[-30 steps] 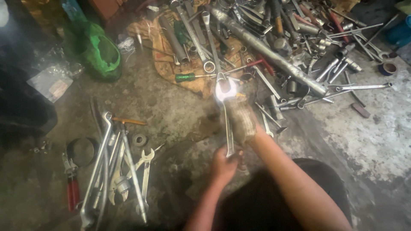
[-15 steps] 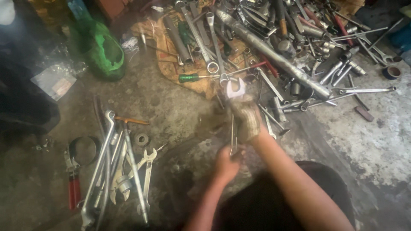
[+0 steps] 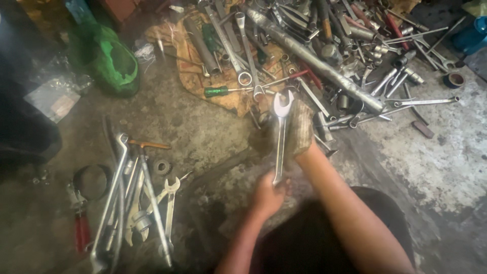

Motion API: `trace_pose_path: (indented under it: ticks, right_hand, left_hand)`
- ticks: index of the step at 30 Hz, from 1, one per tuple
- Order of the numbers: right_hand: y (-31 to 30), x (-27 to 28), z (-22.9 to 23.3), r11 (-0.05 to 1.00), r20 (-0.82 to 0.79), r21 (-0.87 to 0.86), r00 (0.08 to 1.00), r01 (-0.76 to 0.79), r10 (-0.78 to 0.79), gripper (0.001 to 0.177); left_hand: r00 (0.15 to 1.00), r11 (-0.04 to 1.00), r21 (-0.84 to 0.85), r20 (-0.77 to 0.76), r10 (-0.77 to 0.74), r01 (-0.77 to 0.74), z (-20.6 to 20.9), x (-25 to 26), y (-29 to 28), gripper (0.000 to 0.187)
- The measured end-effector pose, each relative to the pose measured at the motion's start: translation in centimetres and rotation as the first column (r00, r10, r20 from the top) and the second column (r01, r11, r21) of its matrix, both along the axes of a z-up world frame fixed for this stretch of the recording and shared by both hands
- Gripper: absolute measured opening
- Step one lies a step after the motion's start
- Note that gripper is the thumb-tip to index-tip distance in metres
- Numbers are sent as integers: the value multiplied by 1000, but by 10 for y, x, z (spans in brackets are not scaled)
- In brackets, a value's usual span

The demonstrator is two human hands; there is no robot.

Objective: The person cleans a variety of wrenches and mechanical parts by hand using a cloth.

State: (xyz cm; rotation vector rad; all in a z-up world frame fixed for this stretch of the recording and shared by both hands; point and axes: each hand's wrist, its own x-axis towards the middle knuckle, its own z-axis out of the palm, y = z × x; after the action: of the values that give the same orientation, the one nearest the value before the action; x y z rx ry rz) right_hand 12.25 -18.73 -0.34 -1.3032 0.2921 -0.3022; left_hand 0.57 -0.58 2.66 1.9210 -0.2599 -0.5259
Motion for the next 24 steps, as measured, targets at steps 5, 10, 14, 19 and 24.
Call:
trace_pose_path:
  ticks: [5, 10, 14, 19, 24]
  right_hand:
    - [-18, 3, 2, 970, -60, 239, 997, -39, 55, 34]
    - [-39, -2, -14, 858, -95, 513, 995, 22, 31, 35]
    - [-22, 4, -12, 852, -114, 503, 988, 147, -103, 37]
    - [-2, -6, 41, 790, -58, 596, 988, 147, -140, 38]
    - [39, -29, 70, 957, -220, -290, 974, -6, -60, 43]
  left_hand:
    - [960, 981, -175, -249, -129, 87, -7, 18, 24, 21]
    - [844, 898, -361, -373, -385, 251, 9, 39, 51, 14]
    - [760, 838, -443, -408, -506, 320, 29, 45, 67, 11]
    - [948, 960, -176, -196, -252, 219, 22, 32, 42, 19]
    - [995, 949, 304, -80, -60, 82, 33, 24, 18, 38]
